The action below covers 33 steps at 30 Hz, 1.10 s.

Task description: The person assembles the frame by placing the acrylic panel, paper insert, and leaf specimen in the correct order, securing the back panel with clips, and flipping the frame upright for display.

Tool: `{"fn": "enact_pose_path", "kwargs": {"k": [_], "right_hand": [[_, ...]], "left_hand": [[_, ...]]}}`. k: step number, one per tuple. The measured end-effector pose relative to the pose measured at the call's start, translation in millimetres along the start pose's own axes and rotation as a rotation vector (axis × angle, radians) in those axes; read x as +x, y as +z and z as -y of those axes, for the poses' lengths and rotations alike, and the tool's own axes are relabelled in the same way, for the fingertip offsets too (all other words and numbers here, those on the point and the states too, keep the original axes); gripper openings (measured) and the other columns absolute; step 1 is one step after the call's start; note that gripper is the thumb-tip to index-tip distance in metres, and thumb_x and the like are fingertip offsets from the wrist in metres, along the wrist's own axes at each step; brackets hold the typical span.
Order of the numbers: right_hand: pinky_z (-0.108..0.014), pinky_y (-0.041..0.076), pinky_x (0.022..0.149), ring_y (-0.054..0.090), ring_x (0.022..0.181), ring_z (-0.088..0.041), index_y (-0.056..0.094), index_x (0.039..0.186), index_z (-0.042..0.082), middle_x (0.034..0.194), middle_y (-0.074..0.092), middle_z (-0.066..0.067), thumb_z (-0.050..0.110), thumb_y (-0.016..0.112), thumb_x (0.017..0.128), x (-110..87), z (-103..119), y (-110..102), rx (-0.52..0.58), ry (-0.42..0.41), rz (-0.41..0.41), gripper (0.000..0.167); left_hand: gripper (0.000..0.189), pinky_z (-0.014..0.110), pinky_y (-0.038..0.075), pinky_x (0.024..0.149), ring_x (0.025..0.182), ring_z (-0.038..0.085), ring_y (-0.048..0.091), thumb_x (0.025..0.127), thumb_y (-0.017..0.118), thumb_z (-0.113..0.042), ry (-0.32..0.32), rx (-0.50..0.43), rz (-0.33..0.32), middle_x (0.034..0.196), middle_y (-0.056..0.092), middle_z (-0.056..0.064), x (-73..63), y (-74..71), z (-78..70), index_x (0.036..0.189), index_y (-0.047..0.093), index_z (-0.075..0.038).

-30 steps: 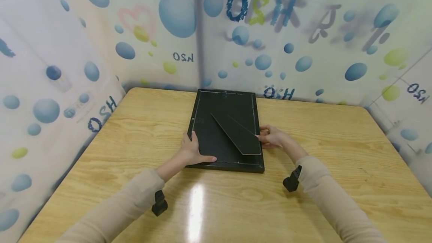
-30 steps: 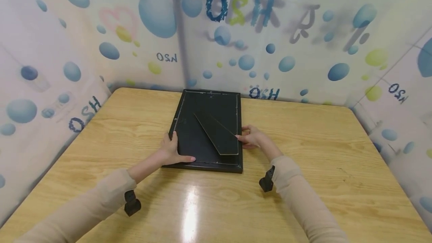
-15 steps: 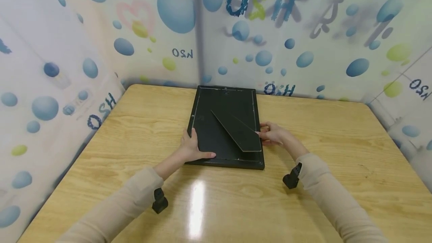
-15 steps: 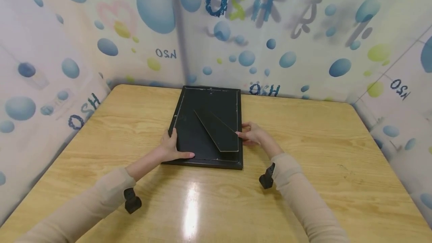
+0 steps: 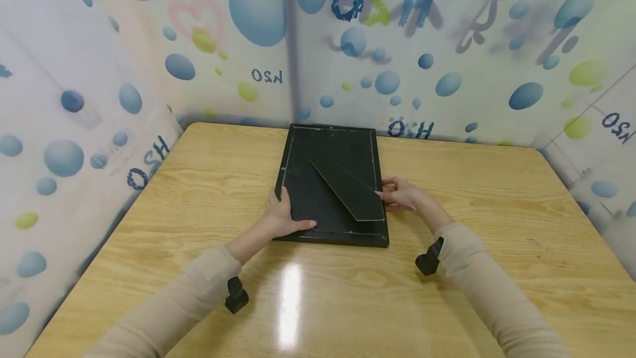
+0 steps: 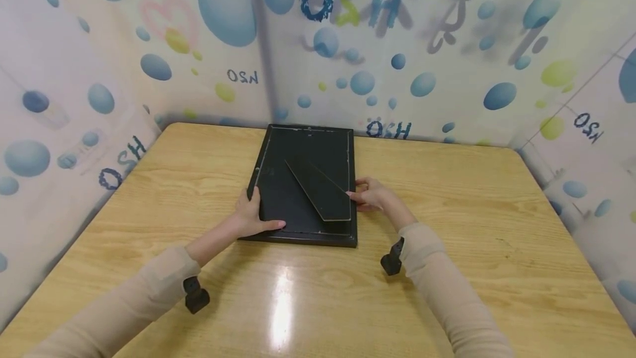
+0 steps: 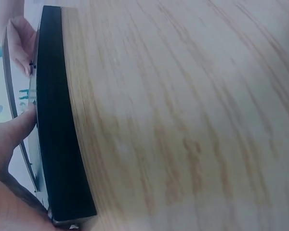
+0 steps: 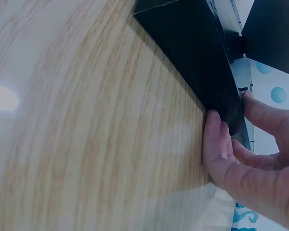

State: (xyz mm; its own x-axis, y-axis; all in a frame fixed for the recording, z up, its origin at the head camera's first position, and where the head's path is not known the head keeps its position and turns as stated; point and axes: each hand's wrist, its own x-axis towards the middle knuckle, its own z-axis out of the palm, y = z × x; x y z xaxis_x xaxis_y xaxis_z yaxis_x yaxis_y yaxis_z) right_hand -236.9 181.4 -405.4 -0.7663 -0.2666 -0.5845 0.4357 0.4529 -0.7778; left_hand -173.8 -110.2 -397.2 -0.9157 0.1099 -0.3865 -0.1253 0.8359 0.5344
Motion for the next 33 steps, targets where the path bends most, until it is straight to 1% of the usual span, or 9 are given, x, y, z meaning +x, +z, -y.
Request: {"fn": "enact_pose_path", "kwargs": {"k": [3,6,11,15,18,20,24,27,33], "right_hand": [[-0.03,0.052,0.085,0.047,0.091,-0.016,0.011,0.143,-0.001,0.114,0.036,-0.014,0.012,0.05,0.094,-1.0,-1,-1,0.003,-0.017,0.022,0.064],[-0.032,0.05,0.089,0.047,0.093,-0.016,0.009,0.143,-0.002,0.116,0.034,-0.015,0.009,0.049,0.093,-0.7,-3,-4,0.014,-0.045,0.055,0.065],[-0.033,0.049,0.091,0.046,0.091,-0.013,0.006,0.144,-0.003,0.111,0.033,-0.011,0.002,0.048,0.092,0.3,-7,-9,0.07,-0.086,0.12,0.067],[-0.037,0.046,0.096,0.047,0.092,-0.013,0.005,0.144,-0.003,0.11,0.034,-0.011,0.0,0.049,0.091,1.0,-10,-10,0.081,-0.097,0.144,0.069],[-0.041,0.042,0.1,0.046,0.093,-0.014,0.005,0.144,-0.002,0.111,0.034,-0.011,-0.001,0.05,0.09,0.7,-10,-9,0.091,-0.085,0.138,0.07],[-0.041,0.043,0.099,0.047,0.091,-0.014,0.005,0.144,-0.002,0.109,0.035,-0.011,-0.003,0.05,0.09,0.8,-9,-8,0.104,-0.078,0.129,0.07],[-0.035,0.048,0.09,0.047,0.087,-0.012,0.005,0.143,-0.003,0.105,0.036,-0.009,-0.006,0.05,0.088,0.6,-5,-7,0.117,-0.063,0.109,0.071],[-0.033,0.048,0.087,0.047,0.088,-0.013,0.005,0.143,-0.002,0.107,0.035,-0.011,-0.006,0.051,0.087,0.4,-2,-5,0.106,-0.041,0.085,0.073],[-0.034,0.049,0.09,0.051,0.099,-0.02,0.006,0.143,0.001,0.131,0.033,-0.025,-0.001,0.058,0.085,1.6,2,3,0.023,0.021,0.029,0.078]], "left_hand": [[0.102,0.058,0.024,0.107,0.137,0.047,-0.002,0.083,0.064,-0.042,-0.013,-0.043,0.007,0.147,-0.015,0.03,0.4,-0.2,0.9,0.144,-0.004,0.003],[0.091,0.057,0.021,0.109,0.137,0.046,-0.001,0.088,0.06,-0.033,-0.018,-0.085,0.007,0.148,-0.011,0.03,2.9,-2.3,3.1,0.145,-0.002,0.002],[0.078,0.054,0.024,0.11,0.135,0.046,0.015,0.089,0.058,-0.02,0.014,-0.096,-0.014,0.146,0.008,0.033,6.3,-10.1,9.8,0.145,0.008,0.003],[0.077,0.051,0.028,0.109,0.131,0.043,0.027,0.087,0.06,-0.01,0.03,-0.198,-0.036,0.144,0.02,0.031,9.3,-16.3,18.2,0.143,0.009,0.003],[0.081,0.049,0.029,0.108,0.129,0.041,0.033,0.085,0.062,-0.008,0.016,-0.238,-0.035,0.144,0.023,0.03,11.3,-19.9,22.3,0.142,0.007,0.006],[0.08,0.049,0.03,0.108,0.127,0.041,0.035,0.084,0.063,-0.01,0.009,-0.215,-0.034,0.142,0.026,0.03,12.1,-21.9,23.7,0.141,0.01,0.008],[0.078,0.049,0.031,0.108,0.127,0.04,0.036,0.084,0.065,-0.012,-0.007,-0.193,-0.028,0.141,0.03,0.029,13.0,-23.8,22.3,0.141,0.016,0.007],[0.076,0.048,0.032,0.107,0.125,0.039,0.039,0.083,0.066,-0.012,-0.008,-0.201,-0.028,0.139,0.032,0.028,12.2,-24.5,20.8,0.14,0.018,0.007],[0.07,0.046,0.037,0.103,0.116,0.037,0.047,0.08,0.068,-0.007,0.014,-0.219,-0.056,0.129,0.042,0.028,10.9,-23.2,21.6,0.134,0.026,0.01]]}}
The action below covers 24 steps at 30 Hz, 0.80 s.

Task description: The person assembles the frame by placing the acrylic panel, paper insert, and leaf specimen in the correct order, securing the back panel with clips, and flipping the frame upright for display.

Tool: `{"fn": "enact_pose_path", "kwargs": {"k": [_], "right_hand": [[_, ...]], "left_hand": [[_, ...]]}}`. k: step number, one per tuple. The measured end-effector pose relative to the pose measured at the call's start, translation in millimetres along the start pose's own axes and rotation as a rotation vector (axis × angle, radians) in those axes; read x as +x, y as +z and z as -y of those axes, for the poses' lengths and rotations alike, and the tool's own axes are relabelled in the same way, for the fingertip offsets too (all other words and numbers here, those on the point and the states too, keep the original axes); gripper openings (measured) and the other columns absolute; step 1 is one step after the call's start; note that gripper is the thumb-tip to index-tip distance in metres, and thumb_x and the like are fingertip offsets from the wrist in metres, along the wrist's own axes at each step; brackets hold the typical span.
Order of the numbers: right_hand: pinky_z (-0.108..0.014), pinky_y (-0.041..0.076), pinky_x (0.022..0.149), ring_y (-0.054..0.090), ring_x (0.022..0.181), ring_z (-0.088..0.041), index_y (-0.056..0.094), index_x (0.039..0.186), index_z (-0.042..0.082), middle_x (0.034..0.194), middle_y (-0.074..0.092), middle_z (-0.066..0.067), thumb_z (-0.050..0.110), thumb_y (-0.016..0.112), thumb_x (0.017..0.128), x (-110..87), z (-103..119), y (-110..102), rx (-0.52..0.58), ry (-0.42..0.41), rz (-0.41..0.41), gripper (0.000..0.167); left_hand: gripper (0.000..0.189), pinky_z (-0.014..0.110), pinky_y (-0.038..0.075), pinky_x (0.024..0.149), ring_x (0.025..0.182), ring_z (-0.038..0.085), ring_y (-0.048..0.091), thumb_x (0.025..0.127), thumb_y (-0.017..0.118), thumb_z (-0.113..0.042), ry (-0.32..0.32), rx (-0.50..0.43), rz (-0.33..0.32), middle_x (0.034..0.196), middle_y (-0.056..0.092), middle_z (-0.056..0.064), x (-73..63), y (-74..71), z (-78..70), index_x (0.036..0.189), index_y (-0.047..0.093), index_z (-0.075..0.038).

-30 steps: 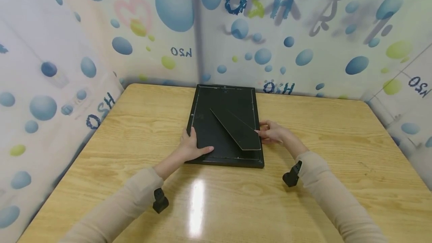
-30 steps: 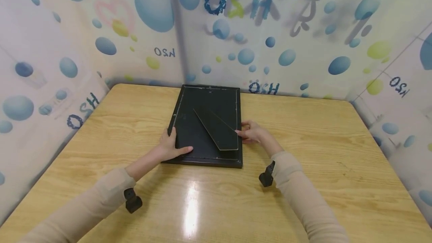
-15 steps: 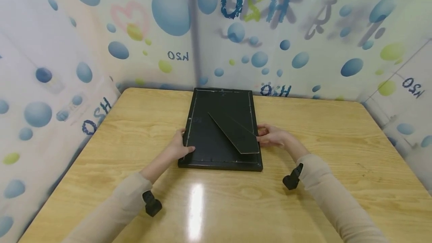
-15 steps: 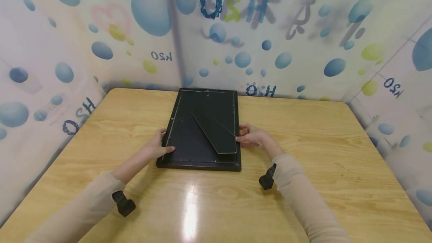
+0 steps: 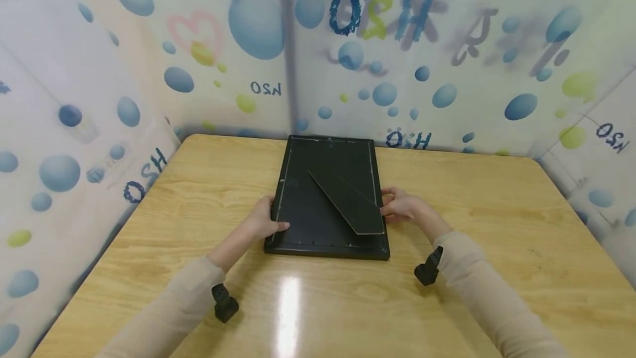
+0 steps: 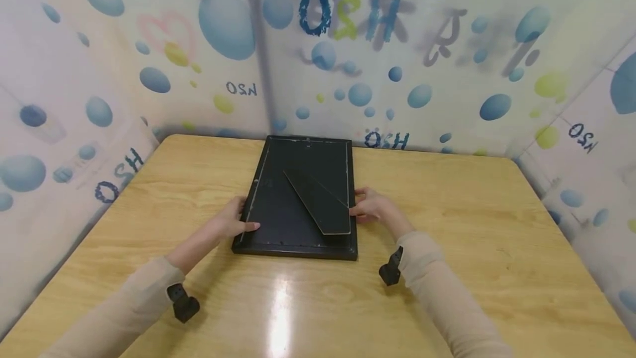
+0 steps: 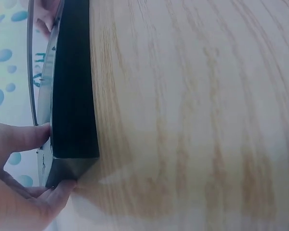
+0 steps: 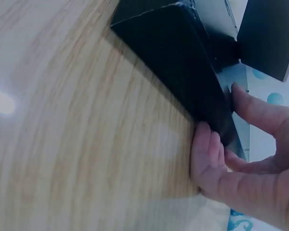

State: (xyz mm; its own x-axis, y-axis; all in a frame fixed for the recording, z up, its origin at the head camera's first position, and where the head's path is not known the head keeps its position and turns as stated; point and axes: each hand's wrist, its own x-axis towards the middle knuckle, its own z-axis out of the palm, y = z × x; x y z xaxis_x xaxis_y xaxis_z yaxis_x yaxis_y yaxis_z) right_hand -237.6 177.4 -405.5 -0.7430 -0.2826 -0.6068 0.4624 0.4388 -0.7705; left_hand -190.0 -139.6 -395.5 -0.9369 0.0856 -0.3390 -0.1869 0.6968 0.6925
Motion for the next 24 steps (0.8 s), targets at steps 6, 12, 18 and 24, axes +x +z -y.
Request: {"fn": "enact_pose_path", "kwargs": {"k": [6,12,18,24], "right_hand": [[-0.025,0.051,0.073,0.054,0.093,-0.018,0.005,0.142,0.001,0.133,0.036,-0.025,-0.003,0.054,0.081,0.5,5,11,-0.098,0.021,-0.033,0.078],[-0.029,0.052,0.078,0.051,0.09,-0.018,0.008,0.142,-0.004,0.117,0.04,-0.022,-0.003,0.056,0.083,0.0,6,10,-0.097,-0.058,-0.029,0.076],[-0.041,0.046,0.096,0.05,0.111,-0.03,0.007,0.143,-0.003,0.132,0.032,-0.03,0.013,0.055,0.09,1.3,1,-3,-0.054,-0.057,0.026,0.074],[-0.042,0.042,0.101,0.033,0.131,-0.039,0.015,0.142,-0.006,0.142,0.025,-0.033,0.026,0.047,0.095,8.8,8,-16,-0.032,-0.038,-0.025,0.066]], "left_hand": [[0.069,0.045,0.041,0.099,0.111,0.035,0.049,0.077,0.072,-0.011,-0.03,0.023,0.005,0.121,0.045,0.026,-0.1,-2.7,0.9,0.129,0.03,0.008],[0.07,0.046,0.036,0.103,0.118,0.037,0.044,0.074,0.075,-0.009,-0.081,-0.035,0.054,0.127,0.042,0.026,6.5,-15.9,1.7,0.126,0.031,0.006],[0.074,0.045,0.038,0.101,0.117,0.034,0.044,0.074,0.076,-0.016,-0.14,0.005,0.116,0.13,0.042,0.024,11.6,-20.5,-0.2,0.129,0.031,0.005],[0.078,0.045,0.038,0.101,0.119,0.035,0.044,0.075,0.075,-0.019,-0.165,0.016,0.162,0.134,0.041,0.024,15.7,-16.6,2.6,0.133,0.028,0.004]]}}
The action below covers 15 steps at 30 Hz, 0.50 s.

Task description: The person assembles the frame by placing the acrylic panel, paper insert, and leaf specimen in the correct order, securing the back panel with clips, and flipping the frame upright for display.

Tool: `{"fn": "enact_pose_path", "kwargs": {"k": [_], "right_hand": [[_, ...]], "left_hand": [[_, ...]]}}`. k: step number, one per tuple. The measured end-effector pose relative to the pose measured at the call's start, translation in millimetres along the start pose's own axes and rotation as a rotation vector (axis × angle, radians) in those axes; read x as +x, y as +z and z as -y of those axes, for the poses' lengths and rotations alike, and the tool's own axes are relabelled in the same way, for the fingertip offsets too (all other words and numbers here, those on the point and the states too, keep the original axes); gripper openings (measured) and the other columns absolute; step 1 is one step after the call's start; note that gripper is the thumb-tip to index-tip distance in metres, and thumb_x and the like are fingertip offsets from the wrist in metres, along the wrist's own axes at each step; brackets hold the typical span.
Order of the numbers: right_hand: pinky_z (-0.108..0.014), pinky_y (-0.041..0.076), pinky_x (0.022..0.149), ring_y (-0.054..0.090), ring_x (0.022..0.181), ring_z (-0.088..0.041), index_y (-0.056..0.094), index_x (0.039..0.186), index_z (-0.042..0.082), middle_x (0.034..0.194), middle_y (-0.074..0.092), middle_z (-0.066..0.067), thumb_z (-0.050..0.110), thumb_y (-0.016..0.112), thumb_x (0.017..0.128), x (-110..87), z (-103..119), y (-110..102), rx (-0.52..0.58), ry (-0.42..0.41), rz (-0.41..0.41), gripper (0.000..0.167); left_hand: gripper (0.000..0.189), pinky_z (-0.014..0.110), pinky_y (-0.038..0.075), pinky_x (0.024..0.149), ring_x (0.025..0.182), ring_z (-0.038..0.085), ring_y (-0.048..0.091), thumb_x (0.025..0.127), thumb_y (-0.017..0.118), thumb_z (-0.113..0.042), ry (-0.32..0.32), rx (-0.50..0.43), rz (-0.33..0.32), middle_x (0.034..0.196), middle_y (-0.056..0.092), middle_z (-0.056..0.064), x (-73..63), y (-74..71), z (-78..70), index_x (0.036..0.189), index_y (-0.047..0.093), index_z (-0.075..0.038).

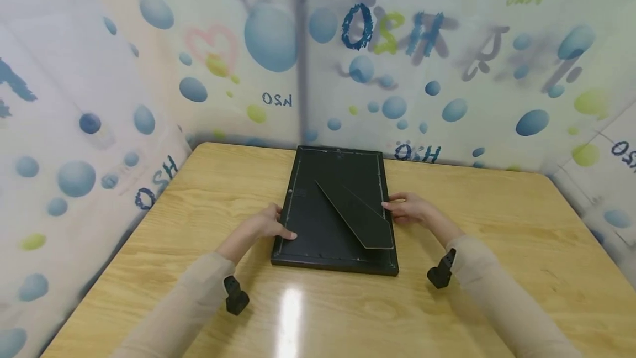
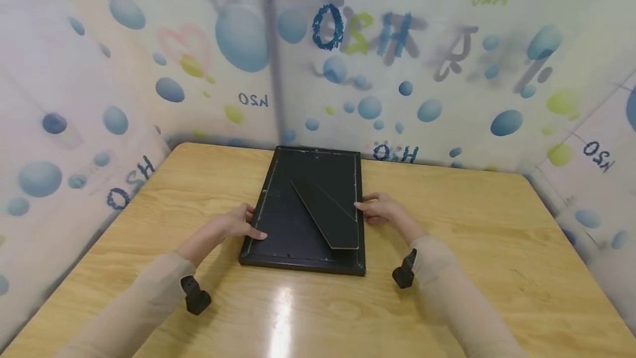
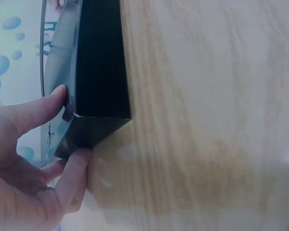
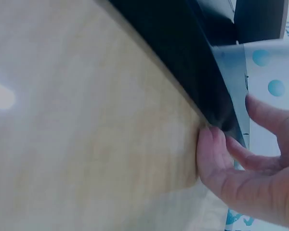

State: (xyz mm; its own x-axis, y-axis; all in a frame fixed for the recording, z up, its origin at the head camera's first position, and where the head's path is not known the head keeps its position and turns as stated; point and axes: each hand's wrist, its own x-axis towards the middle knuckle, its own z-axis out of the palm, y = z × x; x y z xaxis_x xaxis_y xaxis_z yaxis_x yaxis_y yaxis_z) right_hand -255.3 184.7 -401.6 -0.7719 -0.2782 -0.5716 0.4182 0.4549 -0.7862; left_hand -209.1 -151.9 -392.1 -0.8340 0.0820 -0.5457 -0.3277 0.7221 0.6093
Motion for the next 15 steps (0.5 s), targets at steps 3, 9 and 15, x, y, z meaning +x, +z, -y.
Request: {"fn": "enact_pose_path", "kwargs": {"k": [3,9,15], "right_hand": [[-0.042,0.043,0.1,0.036,0.129,-0.039,0.016,0.142,-0.006,0.14,0.027,-0.032,0.026,0.046,0.095,11.0,9,-5,-0.052,-0.006,-0.075,0.064],[-0.047,0.044,0.094,0.044,0.115,-0.041,0.015,0.142,-0.005,0.133,0.034,-0.034,0.038,0.049,0.093,40.4,25,-6,-0.501,-0.096,-0.251,0.073],[-0.061,0.028,0.102,0.018,0.13,-0.05,0.015,0.146,0.005,0.142,0.018,-0.033,0.038,0.055,0.09,66.2,49,-4,-0.891,-0.217,-0.273,0.076]], "left_hand": [[0.078,0.046,0.038,0.101,0.12,0.035,0.044,0.074,0.076,-0.021,0.005,0.038,-0.003,0.133,0.042,0.024,0.9,0.5,-0.1,0.132,0.03,0.005],[0.077,0.047,0.041,0.098,0.117,0.035,0.047,0.073,0.077,-0.025,-0.015,0.138,-0.021,0.126,0.048,0.022,-4.6,0.9,-1.1,0.129,0.035,0.006],[0.073,0.043,0.043,0.094,0.108,0.03,0.051,0.07,0.079,-0.026,-0.005,0.157,-0.051,0.117,0.053,0.019,-4.9,-0.5,-2.8,0.124,0.04,0.004]]}}
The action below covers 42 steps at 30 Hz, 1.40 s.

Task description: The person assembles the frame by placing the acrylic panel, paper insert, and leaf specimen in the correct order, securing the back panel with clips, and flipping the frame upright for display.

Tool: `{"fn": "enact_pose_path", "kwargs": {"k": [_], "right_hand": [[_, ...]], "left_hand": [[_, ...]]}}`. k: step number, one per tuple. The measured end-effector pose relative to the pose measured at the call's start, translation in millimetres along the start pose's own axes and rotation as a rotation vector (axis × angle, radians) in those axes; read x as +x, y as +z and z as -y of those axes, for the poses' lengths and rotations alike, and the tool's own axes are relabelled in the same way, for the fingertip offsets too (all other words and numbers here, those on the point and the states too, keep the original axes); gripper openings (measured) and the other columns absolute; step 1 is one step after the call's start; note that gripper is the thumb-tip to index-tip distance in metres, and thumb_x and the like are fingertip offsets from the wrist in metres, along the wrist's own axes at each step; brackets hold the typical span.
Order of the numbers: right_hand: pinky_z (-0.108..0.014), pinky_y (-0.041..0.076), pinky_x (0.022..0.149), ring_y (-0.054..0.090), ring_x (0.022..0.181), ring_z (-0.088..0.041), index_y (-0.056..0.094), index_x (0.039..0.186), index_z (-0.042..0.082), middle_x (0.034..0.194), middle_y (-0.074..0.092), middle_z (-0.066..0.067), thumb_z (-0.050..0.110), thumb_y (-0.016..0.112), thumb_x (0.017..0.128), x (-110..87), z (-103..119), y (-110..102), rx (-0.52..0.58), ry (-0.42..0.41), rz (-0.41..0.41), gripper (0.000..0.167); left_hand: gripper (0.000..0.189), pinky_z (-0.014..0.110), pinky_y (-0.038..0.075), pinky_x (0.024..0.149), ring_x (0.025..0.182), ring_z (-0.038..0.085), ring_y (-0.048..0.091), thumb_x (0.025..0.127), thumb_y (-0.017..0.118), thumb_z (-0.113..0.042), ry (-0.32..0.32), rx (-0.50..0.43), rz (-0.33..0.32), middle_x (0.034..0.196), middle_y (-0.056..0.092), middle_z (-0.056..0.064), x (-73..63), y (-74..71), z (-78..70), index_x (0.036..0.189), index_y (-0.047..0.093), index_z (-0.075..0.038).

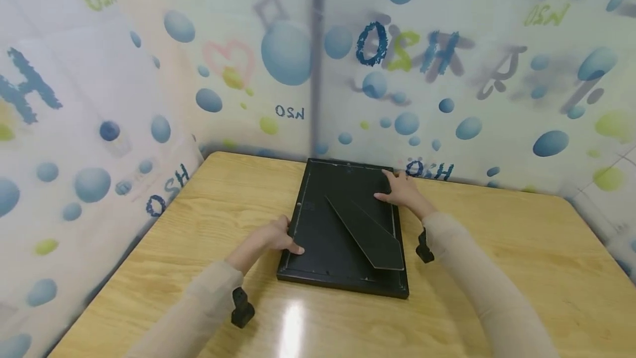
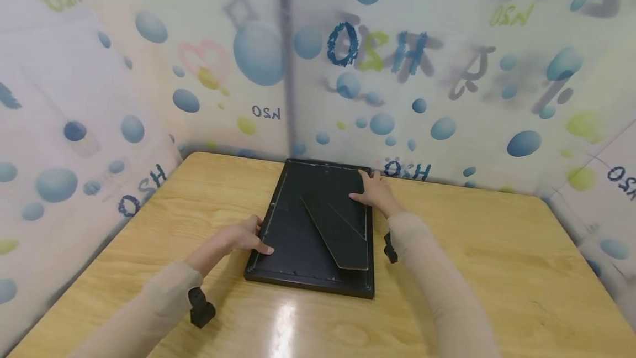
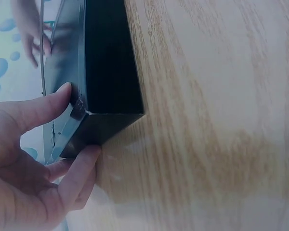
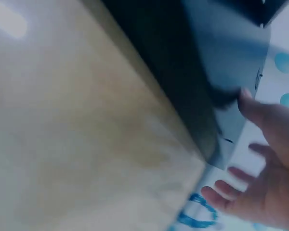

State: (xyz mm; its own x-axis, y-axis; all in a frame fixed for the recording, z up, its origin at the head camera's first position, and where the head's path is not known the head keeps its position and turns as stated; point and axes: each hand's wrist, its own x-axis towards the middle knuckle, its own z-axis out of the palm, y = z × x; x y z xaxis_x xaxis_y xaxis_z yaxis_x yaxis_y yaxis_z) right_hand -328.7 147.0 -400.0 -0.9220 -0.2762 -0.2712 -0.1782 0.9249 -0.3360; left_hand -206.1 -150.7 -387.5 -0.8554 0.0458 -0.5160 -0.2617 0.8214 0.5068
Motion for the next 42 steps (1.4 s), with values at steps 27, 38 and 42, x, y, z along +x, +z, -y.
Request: {"fn": "enact_pose_path", "kwargs": {"k": [27,38,42], "right_hand": [[-0.068,0.008,0.106,0.017,0.134,-0.048,0.004,0.148,0.016,0.148,0.008,-0.028,0.049,0.047,0.09,38.7,29,-30,-0.48,-0.095,0.304,0.08],[-0.06,0.014,0.109,0.001,0.136,-0.047,-0.015,0.144,0.003,0.15,-0.007,-0.028,0.04,0.049,0.093,7.9,9,-14,-0.014,-0.015,0.223,0.09],[-0.058,0.013,0.111,0.003,0.136,-0.047,-0.015,0.141,-0.007,0.148,-0.004,-0.033,0.028,0.05,0.094,-12.9,-2,-14,0.162,-0.063,0.239,0.088]], "left_hand": [[0.074,0.046,0.039,0.099,0.117,0.034,0.045,0.071,0.078,-0.026,-0.011,-0.041,0.005,0.128,0.044,0.023,4.6,0.8,2.6,0.126,0.037,0.001],[0.077,0.046,0.037,0.103,0.121,0.035,0.043,0.076,0.074,-0.024,0.041,-0.143,0.07,0.132,0.043,0.023,7.3,-2.3,12.4,0.133,0.029,0.003],[0.072,0.044,0.036,0.105,0.123,0.033,0.039,0.084,0.066,-0.024,0.1,-0.229,0.158,0.135,0.035,0.023,9.5,-7.3,21.7,0.136,0.024,0.003]]}}
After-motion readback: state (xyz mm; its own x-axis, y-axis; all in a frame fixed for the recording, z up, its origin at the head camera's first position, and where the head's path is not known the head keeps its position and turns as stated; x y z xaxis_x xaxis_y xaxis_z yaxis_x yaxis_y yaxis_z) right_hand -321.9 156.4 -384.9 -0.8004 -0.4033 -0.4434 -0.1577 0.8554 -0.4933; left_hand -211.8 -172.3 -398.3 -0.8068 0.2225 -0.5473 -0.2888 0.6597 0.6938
